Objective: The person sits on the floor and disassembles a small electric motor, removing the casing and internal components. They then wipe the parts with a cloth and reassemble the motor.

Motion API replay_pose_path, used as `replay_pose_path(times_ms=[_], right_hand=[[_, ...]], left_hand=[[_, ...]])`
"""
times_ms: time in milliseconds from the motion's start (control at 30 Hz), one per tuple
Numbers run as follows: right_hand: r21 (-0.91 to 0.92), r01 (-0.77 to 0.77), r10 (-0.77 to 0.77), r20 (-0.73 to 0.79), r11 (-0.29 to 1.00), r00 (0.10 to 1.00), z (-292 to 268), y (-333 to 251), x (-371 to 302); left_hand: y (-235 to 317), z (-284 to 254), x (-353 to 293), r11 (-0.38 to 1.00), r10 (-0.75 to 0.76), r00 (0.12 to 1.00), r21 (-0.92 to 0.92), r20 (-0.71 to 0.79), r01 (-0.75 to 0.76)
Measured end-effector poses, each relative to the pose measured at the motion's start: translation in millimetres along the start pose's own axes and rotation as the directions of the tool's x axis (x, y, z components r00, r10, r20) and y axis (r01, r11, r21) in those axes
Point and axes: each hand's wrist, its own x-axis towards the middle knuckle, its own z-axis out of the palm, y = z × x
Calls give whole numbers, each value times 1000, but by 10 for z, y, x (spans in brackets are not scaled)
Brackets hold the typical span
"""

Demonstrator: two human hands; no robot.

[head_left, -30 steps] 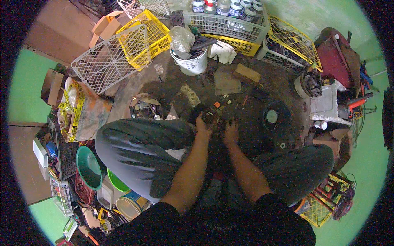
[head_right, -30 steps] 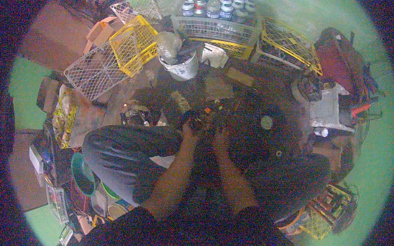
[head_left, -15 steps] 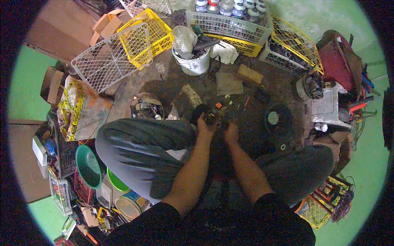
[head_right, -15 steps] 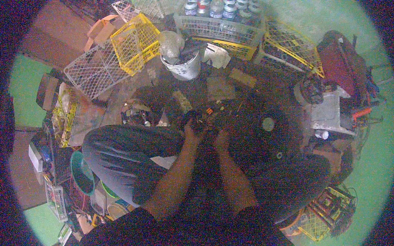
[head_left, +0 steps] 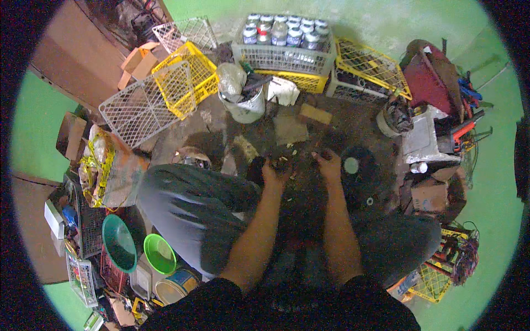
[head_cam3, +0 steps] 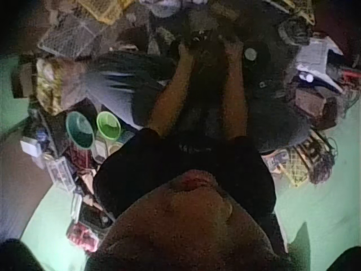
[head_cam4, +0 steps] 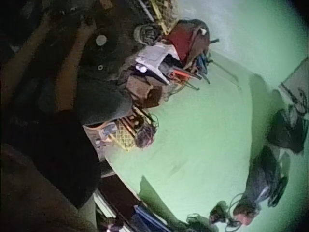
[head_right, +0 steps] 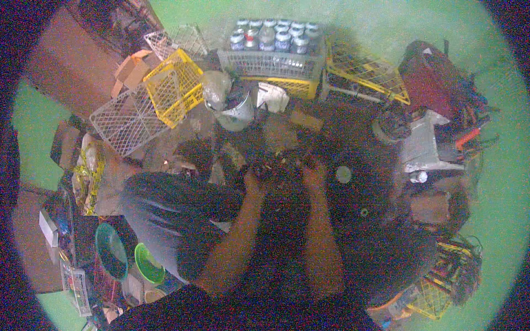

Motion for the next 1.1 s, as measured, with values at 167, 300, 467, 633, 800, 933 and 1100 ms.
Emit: replay_pose_path(times_ms=[167, 300, 467, 633, 800, 933, 1100], right_hand=[[-293, 282, -266, 94, 914, 959, -308, -1776, -397], [-319, 426, -361, 243, 847, 900, -716, -2510, -397], [-516, 553, -545, 185, 654, 818, -1100, -2805, -304], [-463, 482, -499, 96, 744, 861, -1155, -2819, -411], [-467, 367, -421, -13, 805, 907, -1310, -2723, -351], [-394, 481, -532, -23, 783, 847, -1524, -2489, -149], [-439, 514, -608, -99, 737, 787, -1570, -2578, -211]], left_hand=[[-151, 690, -317, 996, -30, 944, 86, 329, 1], [-37, 1727, -926, 964, -243, 831, 224, 500, 147], [-17, 2430, -1594, 795, -184, 644, 497, 743, -347], [-188, 2485, -1457, 755, -371, 756, 649, 539, -93], [-357, 2623, -1575, 807, -420, 822, 573, 386, 143], [-319, 2444, -1407, 720, -264, 767, 649, 584, -246], [-372, 2266, -706, 735, -167, 666, 542, 727, -407]])
